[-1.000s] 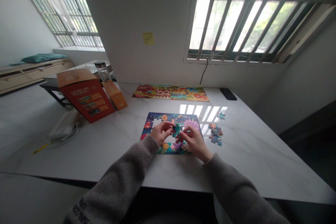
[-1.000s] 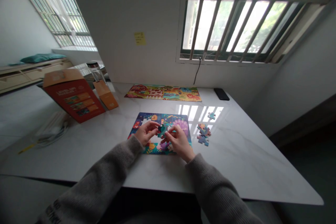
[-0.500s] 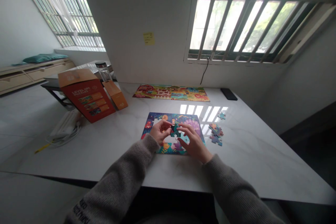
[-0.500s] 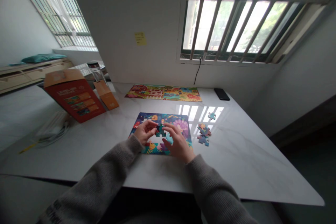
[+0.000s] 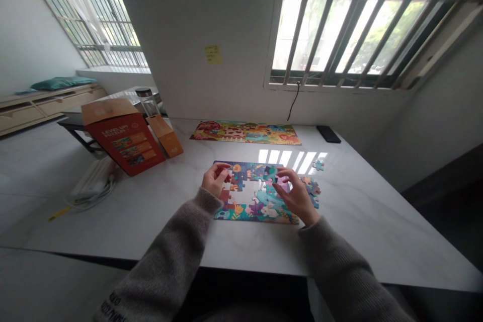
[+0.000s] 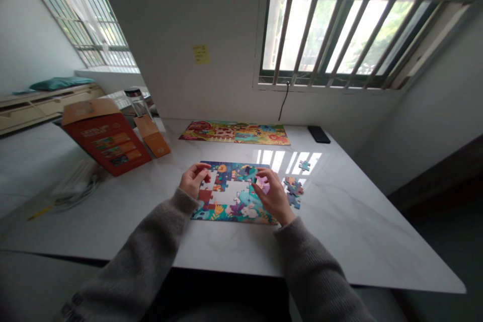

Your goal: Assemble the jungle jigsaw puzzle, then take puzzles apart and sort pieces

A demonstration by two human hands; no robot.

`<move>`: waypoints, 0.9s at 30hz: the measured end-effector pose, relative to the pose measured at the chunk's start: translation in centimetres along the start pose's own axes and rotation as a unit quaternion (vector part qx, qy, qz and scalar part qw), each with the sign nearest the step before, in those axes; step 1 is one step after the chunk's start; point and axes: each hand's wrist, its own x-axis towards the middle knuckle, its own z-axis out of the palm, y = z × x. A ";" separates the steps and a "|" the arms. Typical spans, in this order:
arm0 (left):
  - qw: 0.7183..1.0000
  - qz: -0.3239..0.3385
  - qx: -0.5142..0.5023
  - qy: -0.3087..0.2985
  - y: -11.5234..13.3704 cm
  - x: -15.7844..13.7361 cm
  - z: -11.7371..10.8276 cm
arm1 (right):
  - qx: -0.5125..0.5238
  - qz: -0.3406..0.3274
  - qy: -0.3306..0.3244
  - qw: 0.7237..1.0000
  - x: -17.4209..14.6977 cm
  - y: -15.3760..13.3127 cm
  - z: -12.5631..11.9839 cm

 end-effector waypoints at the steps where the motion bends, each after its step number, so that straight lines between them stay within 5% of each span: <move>1: 1.000 0.001 -0.007 0.010 0.0 0.1 -0.2 | -0.004 0.001 -0.003 1.000 0.0 0.1 -0.1; 6: 0.999 -0.009 -0.025 0.028 -0.4 0.3 -0.3 | -0.023 -0.026 -0.035 0.999 -0.3 0.3 0.8; 19: 0.978 -0.069 0.010 -0.199 -1.6 -1.4 1.9 | -0.017 -0.088 -0.090 0.992 -0.8 -1.1 2.8; 27: 0.977 -0.053 0.032 -0.203 -2.6 -1.3 2.2 | -0.024 -0.090 -0.129 0.987 -0.5 -1.2 3.6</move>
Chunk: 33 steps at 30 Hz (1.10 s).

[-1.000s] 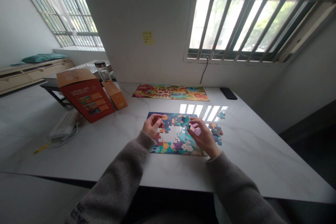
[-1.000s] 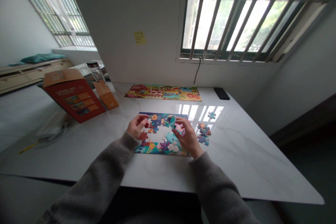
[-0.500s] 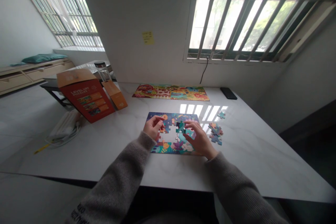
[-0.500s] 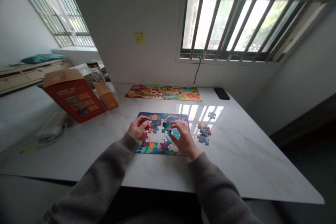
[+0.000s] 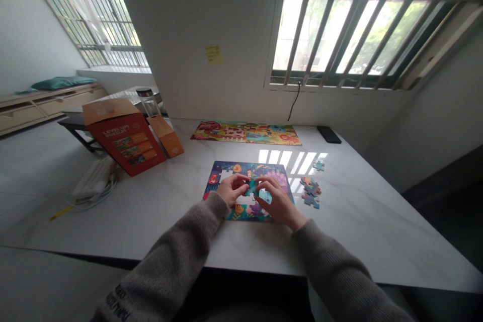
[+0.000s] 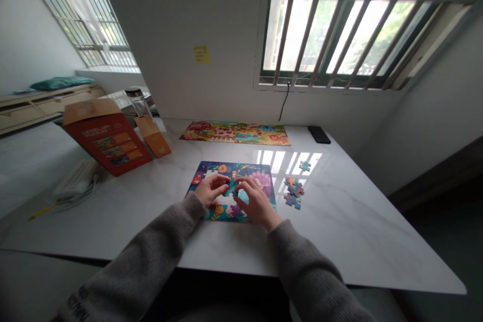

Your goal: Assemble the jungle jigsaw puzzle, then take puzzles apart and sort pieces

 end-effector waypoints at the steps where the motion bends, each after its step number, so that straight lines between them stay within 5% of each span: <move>1: 0.999 0.009 0.029 0.015 0.0 0.1 -0.3 | -0.002 0.000 -0.005 1.000 0.3 0.1 -0.1; 5: 0.961 0.094 0.232 0.116 -0.2 0.4 -2.2 | -0.049 0.003 -0.055 0.997 1.8 1.3 -0.7; 9: 0.912 0.169 0.362 0.096 -1.0 0.6 -3.6 | -0.087 0.020 -0.113 0.990 3.0 2.9 -0.3; 17: 0.877 0.138 0.459 -0.039 -2.0 0.4 -3.3 | -0.127 0.057 -0.140 0.980 3.0 3.3 1.7; 33: 0.868 0.151 0.469 -0.057 -1.8 0.0 -3.1 | -0.137 0.056 -0.135 0.980 2.7 2.9 1.8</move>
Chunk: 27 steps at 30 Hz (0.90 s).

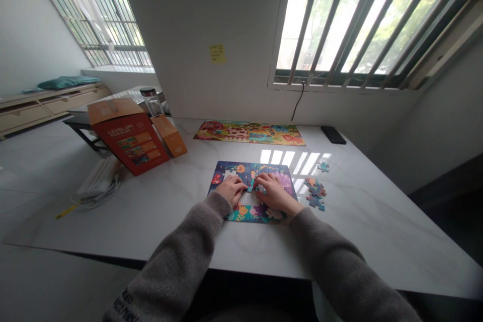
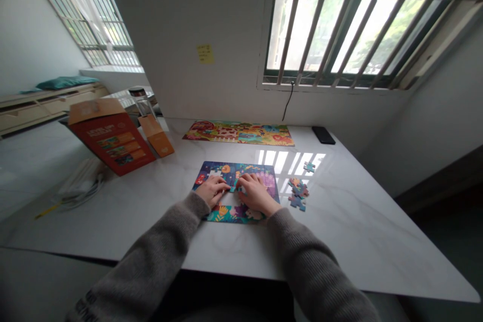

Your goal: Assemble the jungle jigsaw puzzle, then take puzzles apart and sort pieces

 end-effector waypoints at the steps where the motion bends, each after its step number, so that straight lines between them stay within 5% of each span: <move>1: 1.000 0.000 -0.002 0.001 0.0 0.0 0.0 | 0.000 -0.001 0.001 1.000 0.0 0.0 0.0; 12: 0.999 -0.024 -0.029 0.000 -0.5 0.3 -0.2 | 0.013 0.005 0.015 1.000 0.0 -0.1 0.0; 17: 0.999 -0.026 -0.023 0.004 -0.4 0.2 -0.1 | 0.109 -0.019 0.056 0.992 0.3 -0.3 0.3; 27: 0.990 -0.042 -0.022 0.132 0.4 0.4 -1.2 | 0.348 0.122 0.176 0.913 -0.7 4.0 -2.4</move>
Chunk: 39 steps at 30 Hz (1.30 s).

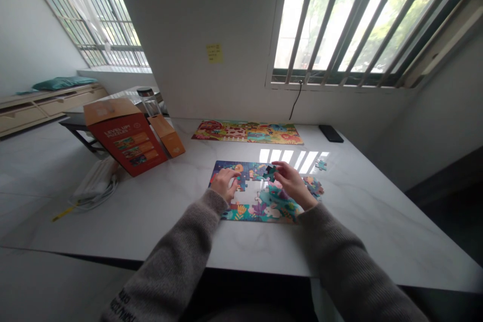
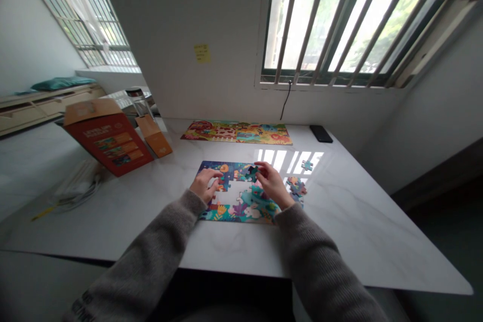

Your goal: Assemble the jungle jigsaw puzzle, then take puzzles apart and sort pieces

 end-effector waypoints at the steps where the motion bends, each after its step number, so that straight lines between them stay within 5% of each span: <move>1: 1.000 -0.006 0.001 0.005 0.1 0.1 -0.2 | 0.008 0.006 0.005 1.000 -0.1 0.1 -0.4; 11: 0.993 -0.052 -0.092 -0.058 1.2 0.1 -0.1 | -0.032 -0.009 -0.043 0.999 -0.9 -0.8 1.4; 16: 0.955 -0.132 -0.252 -0.083 2.3 0.1 0.5 | 0.037 -0.017 -0.073 0.997 -1.5 -2.4 2.8; 23: 0.907 -0.156 -0.374 -0.115 2.8 0.2 0.5 | 0.063 -0.036 -0.093 0.993 -2.1 -3.5 3.9; 29: 0.889 -0.202 -0.403 -0.085 2.5 0.4 0.3 | -0.088 -0.102 -0.001 0.991 -2.0 -3.9 2.4; 34: 0.878 -0.240 -0.410 -0.061 1.6 0.4 0.4 | -0.152 -0.168 -0.009 0.974 -2.0 -4.1 1.9; 39: 0.891 -0.245 -0.358 -0.132 1.6 0.0 0.5 | -0.186 -0.187 -0.030 0.964 -2.2 -3.8 2.1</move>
